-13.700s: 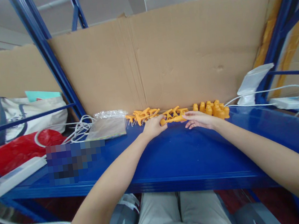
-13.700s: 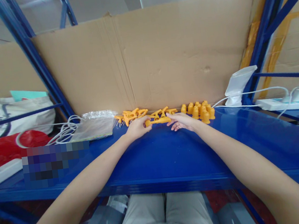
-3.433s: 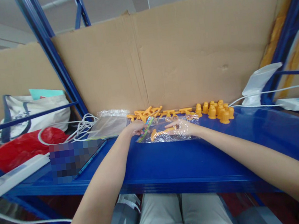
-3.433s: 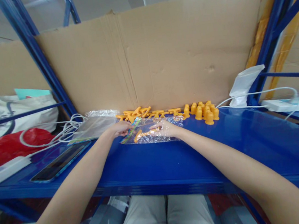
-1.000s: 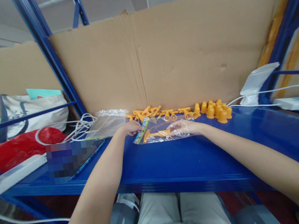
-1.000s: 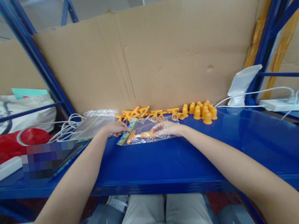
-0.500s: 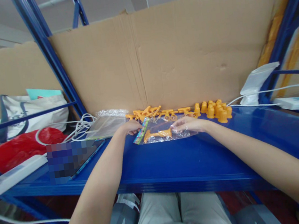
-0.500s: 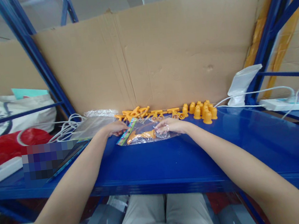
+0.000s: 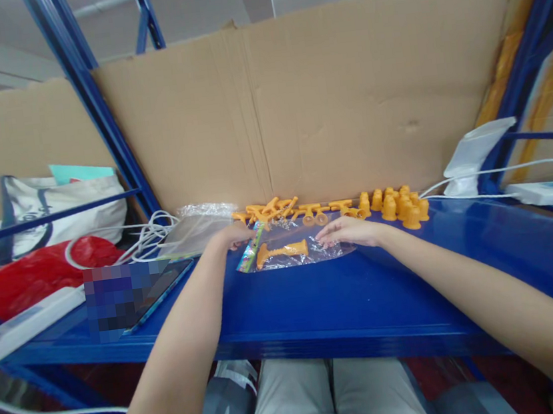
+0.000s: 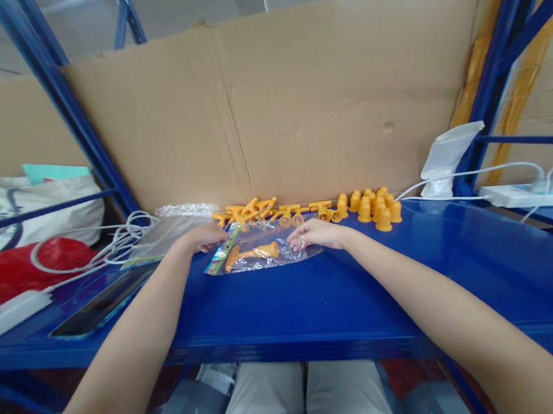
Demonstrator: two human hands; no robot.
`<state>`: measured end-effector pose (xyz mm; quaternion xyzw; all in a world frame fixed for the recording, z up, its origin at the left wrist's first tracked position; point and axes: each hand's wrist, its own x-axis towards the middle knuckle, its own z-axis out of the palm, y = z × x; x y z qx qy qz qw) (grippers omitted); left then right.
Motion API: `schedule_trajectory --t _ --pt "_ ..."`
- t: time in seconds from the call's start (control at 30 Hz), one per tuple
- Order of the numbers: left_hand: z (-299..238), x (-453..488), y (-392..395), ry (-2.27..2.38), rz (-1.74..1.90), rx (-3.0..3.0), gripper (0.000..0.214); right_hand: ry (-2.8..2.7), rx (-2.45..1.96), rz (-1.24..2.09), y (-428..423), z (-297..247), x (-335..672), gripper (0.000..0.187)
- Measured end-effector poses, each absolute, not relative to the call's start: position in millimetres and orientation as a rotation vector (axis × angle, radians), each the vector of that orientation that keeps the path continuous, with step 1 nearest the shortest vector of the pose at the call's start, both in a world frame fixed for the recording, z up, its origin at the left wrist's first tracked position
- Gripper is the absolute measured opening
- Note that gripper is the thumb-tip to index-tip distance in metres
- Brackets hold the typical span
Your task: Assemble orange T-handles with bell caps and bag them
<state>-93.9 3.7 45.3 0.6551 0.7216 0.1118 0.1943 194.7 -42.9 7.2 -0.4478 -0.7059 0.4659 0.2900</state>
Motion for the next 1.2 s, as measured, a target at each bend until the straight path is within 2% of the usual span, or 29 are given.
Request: schedule_trajectory --t 0.17,0.2,0.27,0.37,0.43,0.53,0.8,1.2 --pt "51.6 -97.9 5.2 2.084 0.309 2.013 0.007 -1.849 -1.211 1.228 -35.7 9.7 197.2 0.008" --pt "51.9 -96.1 5.6 2.132 0.399 2.09 0.011 -1.827 -1.25 1.177 -32.6 11.4 199.7 0.008" --pt "50.2 -88.5 5.7 2.223 0.654 2.224 0.031 -1.765 -1.369 0.98 -25.2 15.1 207.3 0.009" --pt "41.4 -69.1 2.9 2.15 0.907 2.347 0.054 -1.682 -1.557 0.5 -13.7 17.4 222.2 0.015" --pt "32.6 -55.1 -0.4 2.012 0.841 2.427 0.059 -1.686 -1.6 0.216 -8.4 15.1 230.4 0.023" --pt "18.8 -40.2 -4.1 1.889 0.66 2.467 0.062 -1.764 -1.62 0.013 -7.4 8.1 234.6 0.034" --pt "2.9 -31.9 -4.0 1.928 0.294 2.352 0.066 -2.007 -1.902 -0.151 -24.6 2.4 222.7 0.037" --pt "1.8 -28.5 -3.3 1.897 0.297 2.386 0.065 -2.062 -1.945 -0.43 -20.1 -3.6 217.6 0.042"
